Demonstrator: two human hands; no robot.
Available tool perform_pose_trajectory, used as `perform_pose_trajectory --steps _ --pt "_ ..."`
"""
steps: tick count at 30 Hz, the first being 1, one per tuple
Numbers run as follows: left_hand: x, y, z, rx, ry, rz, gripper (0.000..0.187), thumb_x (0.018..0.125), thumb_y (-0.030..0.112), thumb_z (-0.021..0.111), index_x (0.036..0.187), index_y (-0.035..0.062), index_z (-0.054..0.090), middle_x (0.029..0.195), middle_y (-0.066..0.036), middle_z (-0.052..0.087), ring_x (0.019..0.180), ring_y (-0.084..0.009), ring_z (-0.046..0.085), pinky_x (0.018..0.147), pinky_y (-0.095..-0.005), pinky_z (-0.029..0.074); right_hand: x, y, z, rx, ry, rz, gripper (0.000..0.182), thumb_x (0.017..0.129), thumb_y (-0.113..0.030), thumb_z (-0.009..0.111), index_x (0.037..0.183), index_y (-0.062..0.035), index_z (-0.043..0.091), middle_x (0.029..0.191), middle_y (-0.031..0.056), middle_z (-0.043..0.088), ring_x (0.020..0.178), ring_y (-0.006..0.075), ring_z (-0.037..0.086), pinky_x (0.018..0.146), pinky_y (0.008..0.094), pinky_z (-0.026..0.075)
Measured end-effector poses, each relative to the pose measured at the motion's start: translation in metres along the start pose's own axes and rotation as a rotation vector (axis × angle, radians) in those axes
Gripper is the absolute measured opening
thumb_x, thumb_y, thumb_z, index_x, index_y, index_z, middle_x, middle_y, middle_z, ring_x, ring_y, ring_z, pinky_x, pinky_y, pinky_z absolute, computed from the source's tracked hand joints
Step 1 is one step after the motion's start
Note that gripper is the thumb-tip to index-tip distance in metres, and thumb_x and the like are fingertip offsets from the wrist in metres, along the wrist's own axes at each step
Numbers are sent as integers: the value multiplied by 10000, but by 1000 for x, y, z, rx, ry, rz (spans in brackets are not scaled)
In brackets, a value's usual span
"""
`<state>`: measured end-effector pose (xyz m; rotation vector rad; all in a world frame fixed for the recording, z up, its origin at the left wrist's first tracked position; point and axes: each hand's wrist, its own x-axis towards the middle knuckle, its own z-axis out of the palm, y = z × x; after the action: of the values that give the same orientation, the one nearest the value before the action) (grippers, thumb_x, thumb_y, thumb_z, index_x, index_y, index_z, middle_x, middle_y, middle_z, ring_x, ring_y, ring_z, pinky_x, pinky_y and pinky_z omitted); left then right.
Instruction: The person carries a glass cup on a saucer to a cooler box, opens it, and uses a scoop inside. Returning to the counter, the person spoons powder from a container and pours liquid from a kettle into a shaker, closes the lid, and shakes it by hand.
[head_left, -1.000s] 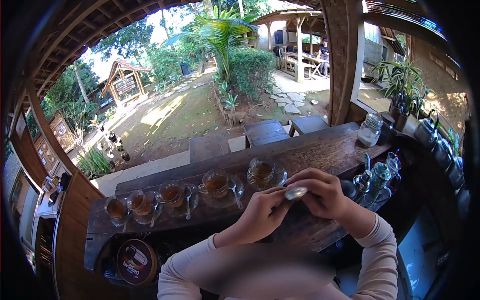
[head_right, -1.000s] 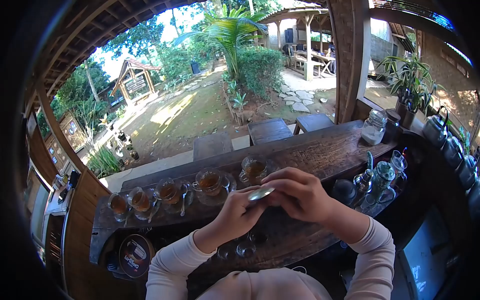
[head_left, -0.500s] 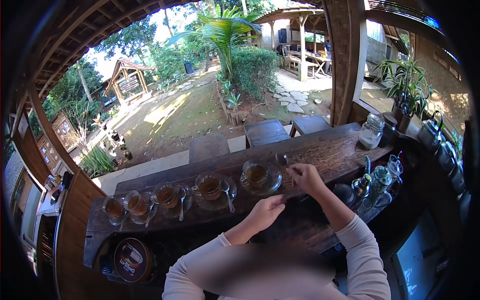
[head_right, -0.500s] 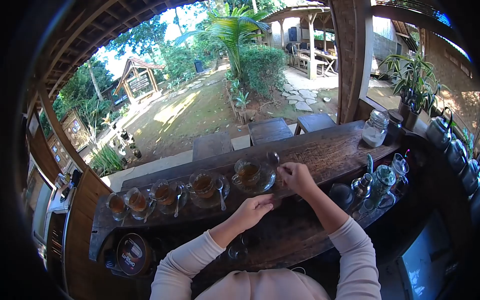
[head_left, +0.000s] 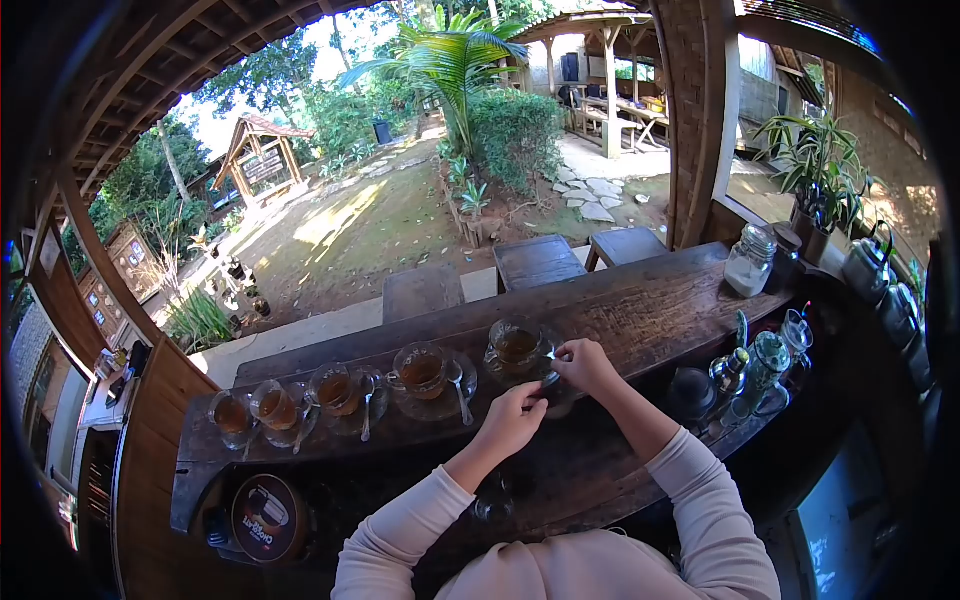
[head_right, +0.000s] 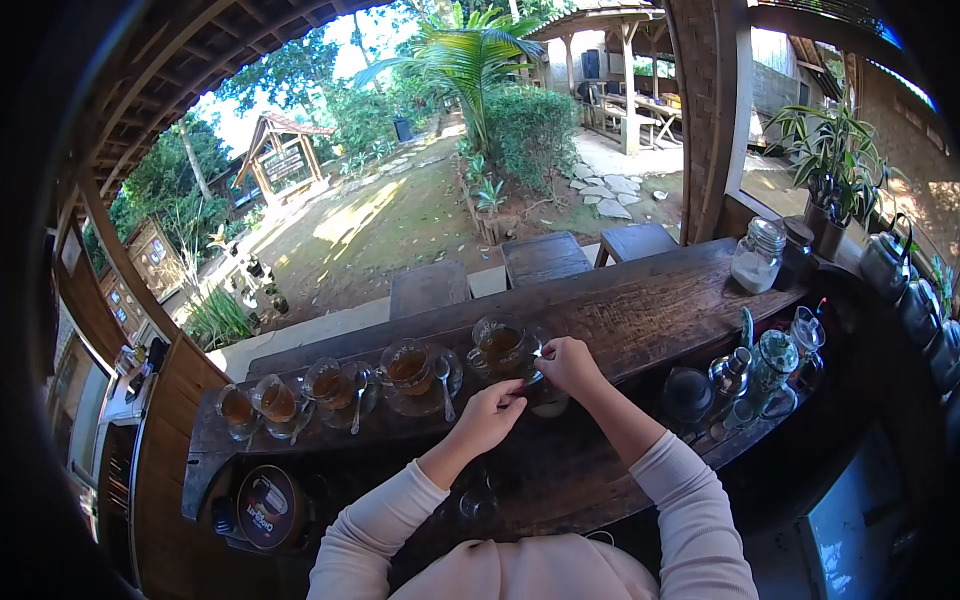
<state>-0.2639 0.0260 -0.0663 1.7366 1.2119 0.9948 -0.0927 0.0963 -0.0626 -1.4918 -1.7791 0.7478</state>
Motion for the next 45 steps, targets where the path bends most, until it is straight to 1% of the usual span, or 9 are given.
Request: perform_pose_trajectory --steps 12,15,18,20,22,26,28,32,45 --pt "9 -8 8 -18 -90 6 315 868 131 571 1130 -44 565 935 -109 662 843 -116 610 756 -267 470 2 6 0 -30 -106 68 258 769 -140 614 969 14 664 640 120 652 549 174 644 572 297 514" --pt "13 -14 12 -57 -119 11 314 862 136 565 1120 -43 568 957 -138 658 866 -149 624 770 -281 474 6 15 4 -137 -73 -50 264 773 -149 619 983 2 665 657 129 655 546 173 645 565 295 513" --pt "14 -15 15 -129 -143 -1 320 854 138 560 1116 -45 568 982 -160 656 886 -174 636 783 -287 476 6 15 5 -128 -78 -12 269 770 -166 632 993 -21 668 729 157 665 629 219 663 625 317 519" --pt "14 -12 14 -165 -151 -18 322 856 131 556 1122 -50 565 996 -145 655 890 -161 629 791 -278 470 7 13 6 -134 -56 -8 293 745 -217 641 983 -51 681 884 194 661 860 328 647 798 371 505" --pt "10 1 10 -251 -206 -126 329 860 117 548 1141 -55 556 1023 -103 644 902 -134 606 804 -258 456 6 13 7 -117 -49 -4 288 753 -218 638 984 -51 678 890 195 661 861 328 646 798 372 504" --pt "11 -4 12 -305 -210 -139 334 865 108 542 1158 -51 549 1027 -79 632 899 -107 582 803 -242 445 7 24 14 -124 -14 -27 286 783 -239 627 1015 -75 660 906 176 664 860 320 645 790 382 505" --pt "12 -9 14 -330 -211 -137 325 891 118 536 1199 15 546 1006 4 602 836 -56 524 729 -216 423 5 20 16 -140 -15 0 289 789 -250 623 1031 -93 651 908 164 666 861 317 644 785 387 505" --pt "13 -13 15 -341 -228 -158 328 891 118 538 1205 25 543 1034 9 595 860 -58 525 742 -217 422 5 21 16 -170 -42 35 304 805 -278 608 1075 -142 633 921 138 669 871 312 642 785 399 502" --pt "9 -5 19 -361 -255 -211 327 899 134 523 1214 49 542 1063 13 583 925 -66 519 790 -226 414 -7 10 7 -109 -5 14 291 819 -289 598 1051 -118 638 886 151 670 827 310 652 762 388 504"
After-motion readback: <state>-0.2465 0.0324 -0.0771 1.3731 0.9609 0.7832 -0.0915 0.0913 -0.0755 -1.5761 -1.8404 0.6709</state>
